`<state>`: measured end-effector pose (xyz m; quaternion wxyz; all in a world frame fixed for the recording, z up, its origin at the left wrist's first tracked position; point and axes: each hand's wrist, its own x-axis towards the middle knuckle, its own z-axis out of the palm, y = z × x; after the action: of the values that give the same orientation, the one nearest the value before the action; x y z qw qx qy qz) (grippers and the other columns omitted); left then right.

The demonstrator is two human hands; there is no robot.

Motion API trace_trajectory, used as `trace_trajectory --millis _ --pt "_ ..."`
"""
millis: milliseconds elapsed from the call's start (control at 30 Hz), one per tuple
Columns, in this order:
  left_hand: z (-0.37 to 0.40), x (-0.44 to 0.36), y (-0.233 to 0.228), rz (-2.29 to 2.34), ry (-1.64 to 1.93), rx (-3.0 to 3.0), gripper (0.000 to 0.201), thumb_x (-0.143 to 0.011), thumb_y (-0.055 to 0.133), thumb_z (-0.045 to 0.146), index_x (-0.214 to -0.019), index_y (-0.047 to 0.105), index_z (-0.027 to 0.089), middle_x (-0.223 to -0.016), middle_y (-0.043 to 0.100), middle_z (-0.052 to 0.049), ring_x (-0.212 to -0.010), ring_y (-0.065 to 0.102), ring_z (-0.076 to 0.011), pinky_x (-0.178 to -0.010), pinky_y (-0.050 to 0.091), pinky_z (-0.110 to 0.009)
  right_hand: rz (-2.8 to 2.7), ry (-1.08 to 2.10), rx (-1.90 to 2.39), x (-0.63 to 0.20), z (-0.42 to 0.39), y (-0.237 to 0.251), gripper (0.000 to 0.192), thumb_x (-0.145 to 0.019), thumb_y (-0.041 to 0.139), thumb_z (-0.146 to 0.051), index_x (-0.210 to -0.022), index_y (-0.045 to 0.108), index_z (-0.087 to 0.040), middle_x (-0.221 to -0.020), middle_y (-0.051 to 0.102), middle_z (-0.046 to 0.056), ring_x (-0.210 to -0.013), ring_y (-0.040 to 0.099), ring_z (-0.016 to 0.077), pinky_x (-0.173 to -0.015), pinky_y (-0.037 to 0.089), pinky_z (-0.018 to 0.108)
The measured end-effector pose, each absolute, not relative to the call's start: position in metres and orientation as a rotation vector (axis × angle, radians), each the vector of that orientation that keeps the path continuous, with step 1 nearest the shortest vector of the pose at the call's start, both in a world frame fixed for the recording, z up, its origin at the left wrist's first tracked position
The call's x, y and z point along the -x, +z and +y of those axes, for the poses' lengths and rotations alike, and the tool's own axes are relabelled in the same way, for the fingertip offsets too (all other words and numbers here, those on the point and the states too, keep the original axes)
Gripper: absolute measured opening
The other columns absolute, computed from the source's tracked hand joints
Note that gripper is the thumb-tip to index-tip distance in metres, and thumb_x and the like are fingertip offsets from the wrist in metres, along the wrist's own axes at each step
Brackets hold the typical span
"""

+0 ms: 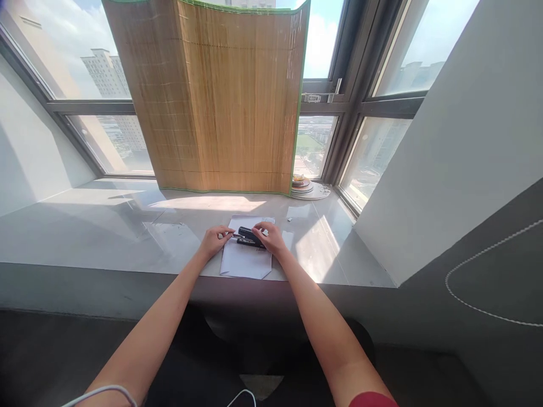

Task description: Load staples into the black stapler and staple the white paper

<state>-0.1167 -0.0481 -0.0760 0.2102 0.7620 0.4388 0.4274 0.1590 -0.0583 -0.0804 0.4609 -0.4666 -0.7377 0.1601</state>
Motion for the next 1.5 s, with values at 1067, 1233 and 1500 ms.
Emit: trace_trajectory --millis 1067,1233,1500 --pt "-0.048 0.12 -0.072 1.268 1.071 -1.933 0.032 -0.079 0.078 0.046 -0.1 0.084 0.022 -0.073 0.065 0.0 -0.057 0.047 -0.0113 -0.058 0.041 -0.026 -2.087 0.544 0.925 -0.154 -0.054 -0.075 0.033 -0.089 0.074 -0.039 -0.118 0.074 -0.023 -0.108 0.078 0.006 -0.097 0.073 0.0251 -0.087 0.053 0.035" --pt "-0.045 0.121 -0.073 1.259 1.057 -1.951 0.033 -0.079 0.078 0.046 -0.101 0.084 0.022 -0.076 0.066 -0.001 -0.058 0.048 -0.0114 -0.058 0.043 -0.026 -2.078 0.568 0.916 -0.156 -0.053 -0.075 0.035 -0.089 0.075 -0.039 -0.12 0.073 -0.022 -0.108 0.079 0.006 -0.097 0.073 0.0245 -0.086 0.053 0.034" --pt "-0.049 0.117 -0.067 1.224 1.022 -1.952 0.03 -0.081 0.075 0.045 -0.098 0.082 0.021 -0.076 0.066 -0.001 -0.057 0.048 -0.0113 -0.057 0.042 -0.027 -2.079 0.549 0.914 -0.157 -0.05 -0.076 0.032 -0.088 0.075 -0.036 -0.117 0.074 -0.022 -0.108 0.078 0.006 -0.097 0.072 0.0242 -0.085 0.053 0.033"
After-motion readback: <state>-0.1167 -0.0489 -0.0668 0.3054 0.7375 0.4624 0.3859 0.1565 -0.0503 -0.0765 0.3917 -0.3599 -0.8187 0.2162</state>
